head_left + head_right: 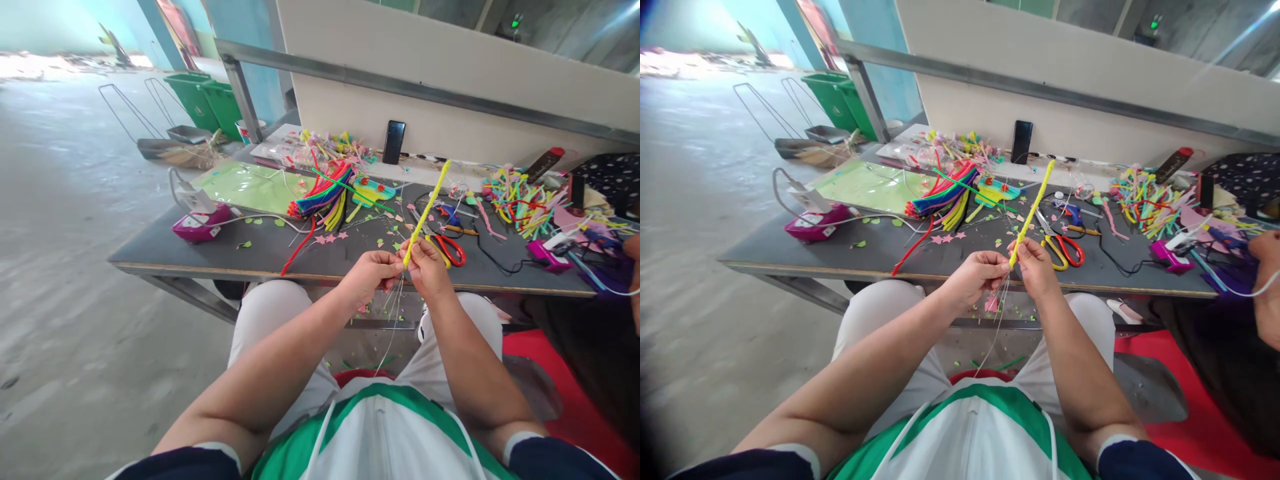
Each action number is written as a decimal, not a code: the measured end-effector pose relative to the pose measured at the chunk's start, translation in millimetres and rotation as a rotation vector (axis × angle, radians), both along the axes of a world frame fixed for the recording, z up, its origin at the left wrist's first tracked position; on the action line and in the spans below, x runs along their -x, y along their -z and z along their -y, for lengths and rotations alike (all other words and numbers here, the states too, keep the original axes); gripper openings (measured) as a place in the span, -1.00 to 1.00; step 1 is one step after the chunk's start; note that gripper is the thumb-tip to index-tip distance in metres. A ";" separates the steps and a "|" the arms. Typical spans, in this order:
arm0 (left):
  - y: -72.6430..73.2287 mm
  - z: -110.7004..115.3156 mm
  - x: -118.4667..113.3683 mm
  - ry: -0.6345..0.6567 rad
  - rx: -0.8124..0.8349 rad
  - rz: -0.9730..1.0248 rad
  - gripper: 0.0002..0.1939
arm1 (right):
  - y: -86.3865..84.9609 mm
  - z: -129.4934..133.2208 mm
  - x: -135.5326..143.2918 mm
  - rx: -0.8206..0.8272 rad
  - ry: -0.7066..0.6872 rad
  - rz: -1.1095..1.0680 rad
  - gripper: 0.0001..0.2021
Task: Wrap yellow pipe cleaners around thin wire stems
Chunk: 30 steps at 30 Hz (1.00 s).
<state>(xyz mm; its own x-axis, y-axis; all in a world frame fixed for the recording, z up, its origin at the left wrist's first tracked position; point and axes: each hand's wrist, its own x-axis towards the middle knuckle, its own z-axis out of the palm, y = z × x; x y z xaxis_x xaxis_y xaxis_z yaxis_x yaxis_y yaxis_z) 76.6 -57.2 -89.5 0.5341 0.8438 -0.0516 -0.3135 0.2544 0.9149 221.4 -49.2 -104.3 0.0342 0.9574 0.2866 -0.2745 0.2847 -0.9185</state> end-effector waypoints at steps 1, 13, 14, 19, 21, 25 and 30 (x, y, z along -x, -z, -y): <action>0.0 -1.4 0.9 -0.051 -0.051 -0.069 -0.79 | 1.2 -0.8 -0.3 -0.011 0.050 0.045 -0.82; 6.0 -1.0 -2.4 -0.080 -0.173 -0.178 -0.77 | 3.0 -2.9 -8.3 -0.025 -0.006 0.039 -0.81; 5.6 0.0 -2.8 -0.069 -0.171 -0.162 -0.76 | 2.4 -2.6 -8.1 -0.027 -0.037 0.011 -0.79; 3.5 4.5 -4.0 0.015 -0.154 -0.078 -0.73 | -0.9 1.3 -3.4 0.001 -0.172 -0.080 -0.66; 3.8 5.4 -4.8 0.035 -0.144 -0.049 -0.73 | -2.1 2.8 -2.2 0.002 -0.179 -0.087 -0.63; 7.5 6.7 -7.5 0.011 -0.133 -0.026 -0.71 | -3.9 2.4 -4.3 0.014 -0.169 -0.040 -0.68; 8.3 -6.1 -2.6 0.014 -0.262 -0.280 -0.70 | -7.5 -2.7 -14.0 0.050 -0.073 -0.067 -0.79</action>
